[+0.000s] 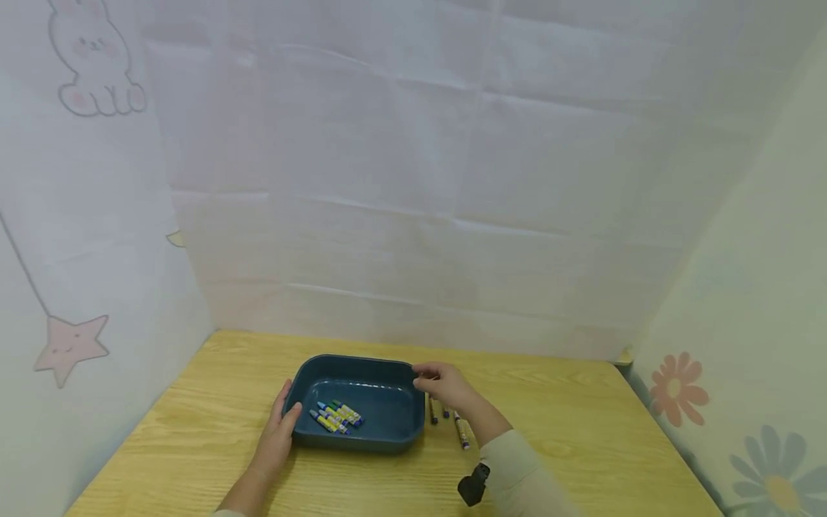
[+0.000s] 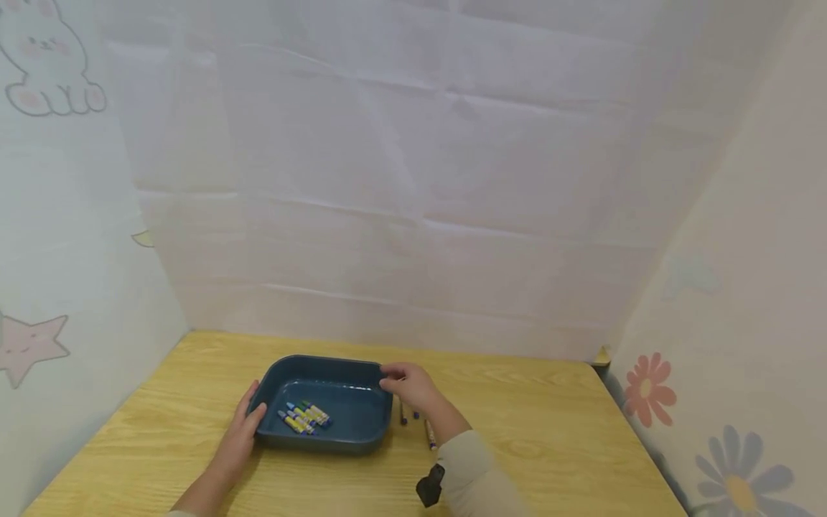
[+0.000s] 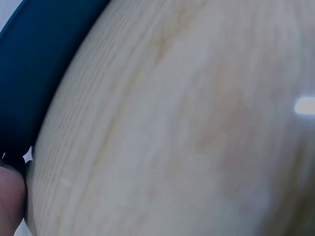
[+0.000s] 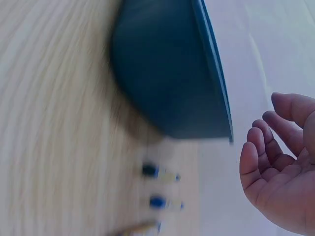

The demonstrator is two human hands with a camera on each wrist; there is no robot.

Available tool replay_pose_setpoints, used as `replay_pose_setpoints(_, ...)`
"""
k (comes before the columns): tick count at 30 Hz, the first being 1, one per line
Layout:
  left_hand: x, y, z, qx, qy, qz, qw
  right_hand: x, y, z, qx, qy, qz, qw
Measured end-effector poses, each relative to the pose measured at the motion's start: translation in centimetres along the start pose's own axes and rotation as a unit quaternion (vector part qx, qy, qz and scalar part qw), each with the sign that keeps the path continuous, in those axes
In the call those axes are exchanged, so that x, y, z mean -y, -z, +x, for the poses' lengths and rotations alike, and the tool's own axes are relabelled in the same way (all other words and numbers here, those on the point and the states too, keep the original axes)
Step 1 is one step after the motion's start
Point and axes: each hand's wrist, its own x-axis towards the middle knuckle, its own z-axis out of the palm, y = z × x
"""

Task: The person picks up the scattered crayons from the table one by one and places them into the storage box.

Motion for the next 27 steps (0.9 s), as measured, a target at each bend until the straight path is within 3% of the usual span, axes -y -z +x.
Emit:
replay_pose_setpoints(10, -0.1, 0.1, -0.1, 0.001, 0.003, 0.008, 1.0000, -4.8, 2.2, -2.8, -0.036, -0.040, 0.018, 0.998)
replay_pose_setpoints(18, 0.1, 0.2, -0.2, 0.002, 0.007, 0.000, 1.0000, -7.0, 1.6, -4.3, -0.070, -0.071, 0.018, 0.995)
replay_pose_setpoints(27, 0.1, 0.4, -0.3, 0.000, 0.016, 0.003, 0.9999, -8.1, 0.6, -5.0, -0.108, -0.099, -0.052, 0.988)
